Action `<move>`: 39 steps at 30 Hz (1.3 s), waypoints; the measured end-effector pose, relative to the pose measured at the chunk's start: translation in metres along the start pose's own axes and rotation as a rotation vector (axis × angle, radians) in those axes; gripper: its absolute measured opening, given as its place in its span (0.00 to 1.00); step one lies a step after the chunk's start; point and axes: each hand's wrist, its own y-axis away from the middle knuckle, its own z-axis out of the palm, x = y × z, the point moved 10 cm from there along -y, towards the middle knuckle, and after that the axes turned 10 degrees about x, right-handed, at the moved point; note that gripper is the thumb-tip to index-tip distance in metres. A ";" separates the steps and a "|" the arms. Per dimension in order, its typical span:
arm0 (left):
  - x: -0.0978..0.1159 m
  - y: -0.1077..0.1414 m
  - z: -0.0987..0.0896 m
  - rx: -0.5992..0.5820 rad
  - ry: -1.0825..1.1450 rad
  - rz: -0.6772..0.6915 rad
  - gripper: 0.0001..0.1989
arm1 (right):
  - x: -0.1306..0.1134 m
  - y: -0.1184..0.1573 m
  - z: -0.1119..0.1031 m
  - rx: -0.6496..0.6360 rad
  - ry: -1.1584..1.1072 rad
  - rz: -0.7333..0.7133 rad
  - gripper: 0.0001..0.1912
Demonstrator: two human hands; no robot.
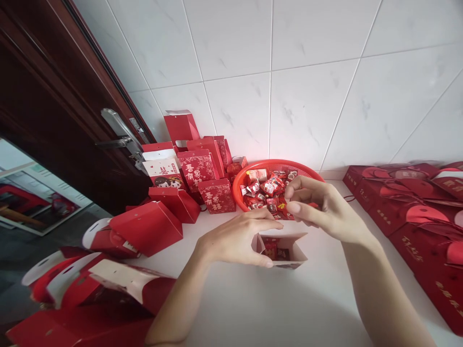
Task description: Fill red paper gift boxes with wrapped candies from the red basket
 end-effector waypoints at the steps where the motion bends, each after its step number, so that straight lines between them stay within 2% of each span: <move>1: 0.001 0.000 0.001 -0.007 -0.005 0.013 0.35 | 0.001 0.001 0.000 -0.025 -0.074 0.030 0.17; 6: -0.002 0.000 0.001 -0.006 -0.017 0.010 0.35 | 0.010 0.007 0.012 -0.185 -0.302 0.163 0.18; 14: -0.013 -0.003 -0.002 0.026 0.022 -0.059 0.33 | 0.019 0.008 0.023 -0.244 -0.350 0.208 0.12; 18: -0.012 -0.003 -0.002 0.010 0.054 -0.061 0.30 | 0.017 0.011 0.027 -0.266 -0.178 0.214 0.05; 24: -0.010 -0.004 -0.007 0.026 0.050 -0.077 0.24 | -0.003 0.012 0.038 -0.348 0.005 -0.024 0.06; 27: -0.011 -0.004 -0.007 0.021 0.039 -0.079 0.22 | 0.000 0.012 0.035 -0.310 0.143 -0.065 0.04; 30: -0.011 -0.005 -0.007 0.035 0.022 -0.057 0.21 | 0.009 0.009 0.032 -0.250 0.281 -0.048 0.03; 35: -0.013 -0.005 -0.007 0.052 0.011 -0.031 0.25 | 0.025 0.007 0.030 -0.236 0.474 0.012 0.03; 39: -0.017 -0.004 -0.006 0.051 -0.012 -0.043 0.30 | 0.022 0.007 0.023 -0.235 0.609 -0.043 0.05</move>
